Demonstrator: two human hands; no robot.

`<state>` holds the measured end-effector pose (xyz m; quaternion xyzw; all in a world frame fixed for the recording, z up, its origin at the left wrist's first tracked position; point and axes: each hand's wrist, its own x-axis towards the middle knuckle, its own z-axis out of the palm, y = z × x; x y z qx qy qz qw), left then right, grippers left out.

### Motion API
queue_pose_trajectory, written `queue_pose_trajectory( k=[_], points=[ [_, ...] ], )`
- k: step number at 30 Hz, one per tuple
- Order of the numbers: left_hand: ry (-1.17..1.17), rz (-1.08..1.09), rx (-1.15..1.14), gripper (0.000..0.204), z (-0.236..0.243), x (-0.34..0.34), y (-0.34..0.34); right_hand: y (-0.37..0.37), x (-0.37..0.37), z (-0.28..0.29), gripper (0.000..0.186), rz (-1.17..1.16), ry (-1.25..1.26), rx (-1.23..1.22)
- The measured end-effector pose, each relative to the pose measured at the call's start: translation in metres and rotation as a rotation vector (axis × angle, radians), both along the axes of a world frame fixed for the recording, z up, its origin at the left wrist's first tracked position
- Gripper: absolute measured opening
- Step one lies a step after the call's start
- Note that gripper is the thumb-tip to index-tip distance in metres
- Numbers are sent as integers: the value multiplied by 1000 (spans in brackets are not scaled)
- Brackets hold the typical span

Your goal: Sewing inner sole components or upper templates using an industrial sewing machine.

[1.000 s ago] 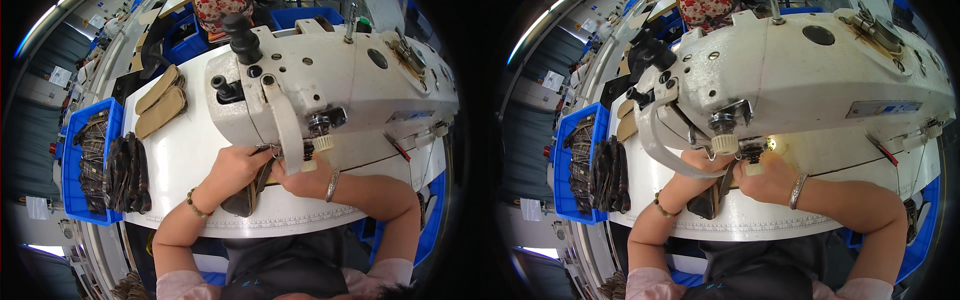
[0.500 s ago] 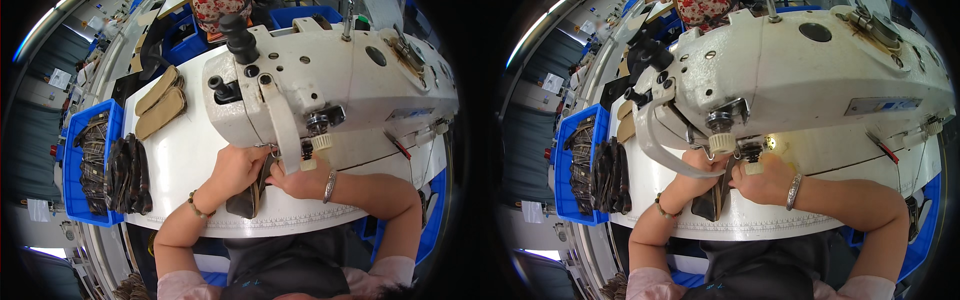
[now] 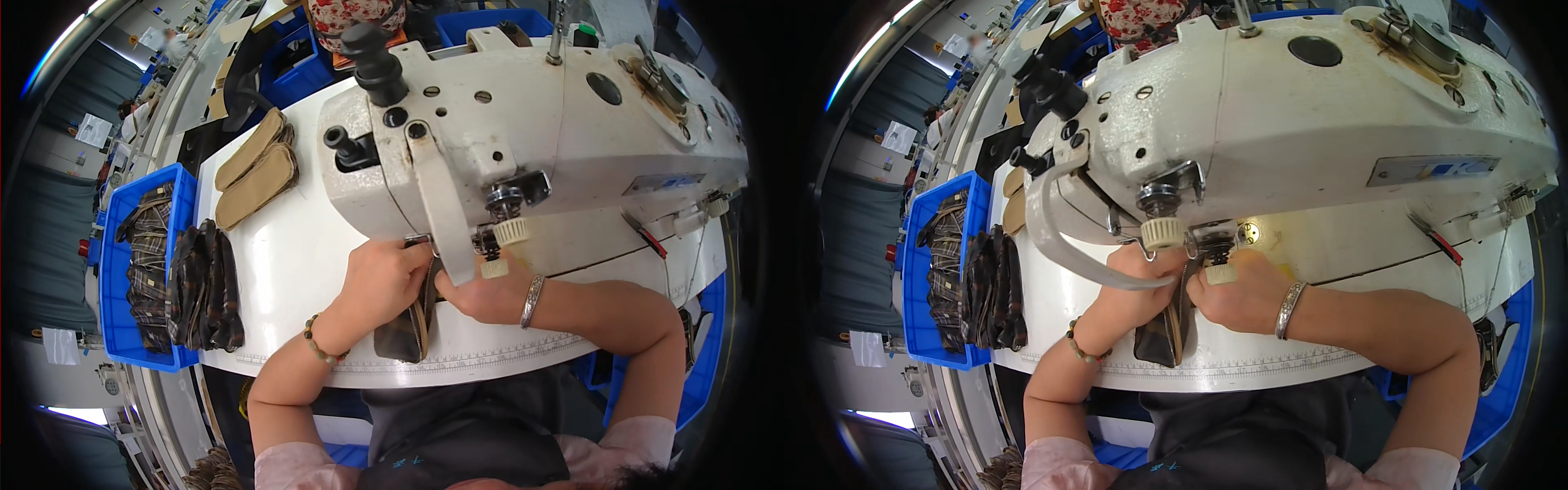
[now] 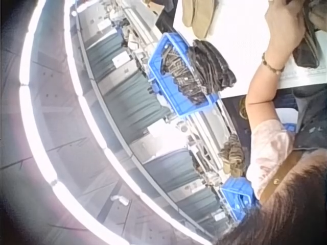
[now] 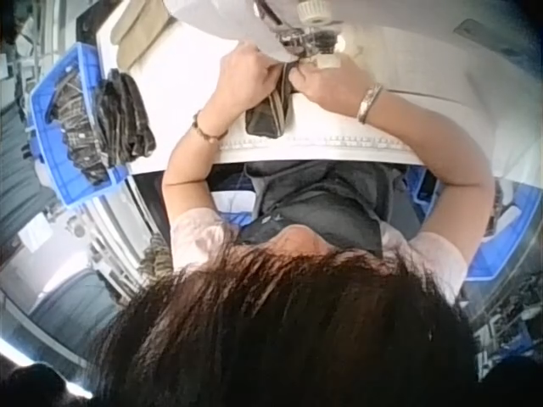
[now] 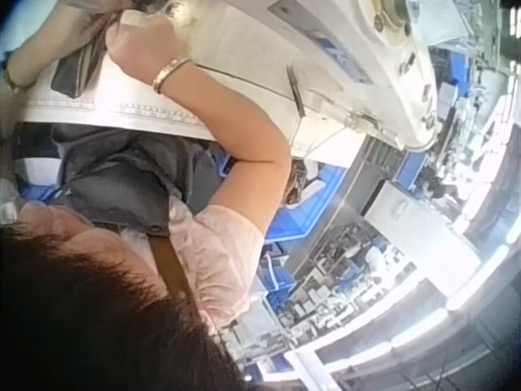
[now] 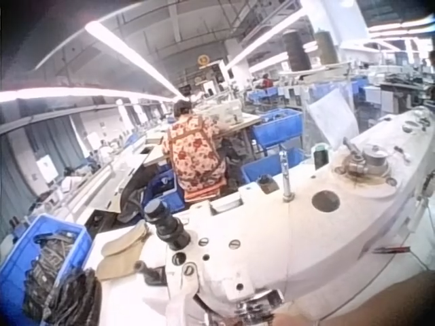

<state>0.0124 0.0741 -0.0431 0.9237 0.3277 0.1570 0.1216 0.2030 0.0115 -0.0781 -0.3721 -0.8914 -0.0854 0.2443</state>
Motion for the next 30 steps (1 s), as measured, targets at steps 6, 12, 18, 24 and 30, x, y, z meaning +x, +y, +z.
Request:
queue_pose_trajectory(
  k=[6, 12, 18, 24, 30],
  points=[
    [-12, -2, 1, 11, 4, 7, -4, -2, 0, -5, 9, -33, -29, -40],
    [-22, 57, -91, 9, 4, 4, -1, 6, 6, -7, 9, -65, 112, -138],
    [-133, -233, 80, 9, 17, -6, 5, 9, 9, -12, 10, -55, 115, -66],
    [-354, -456, 38, 22, 25, -21, 9, 8, 13, -15, 8, -83, 81, -104],
    [-468, 67, -164, 22, 28, -24, 0, 0, 6, -1, 11, -78, 204, -171]
  ],
)
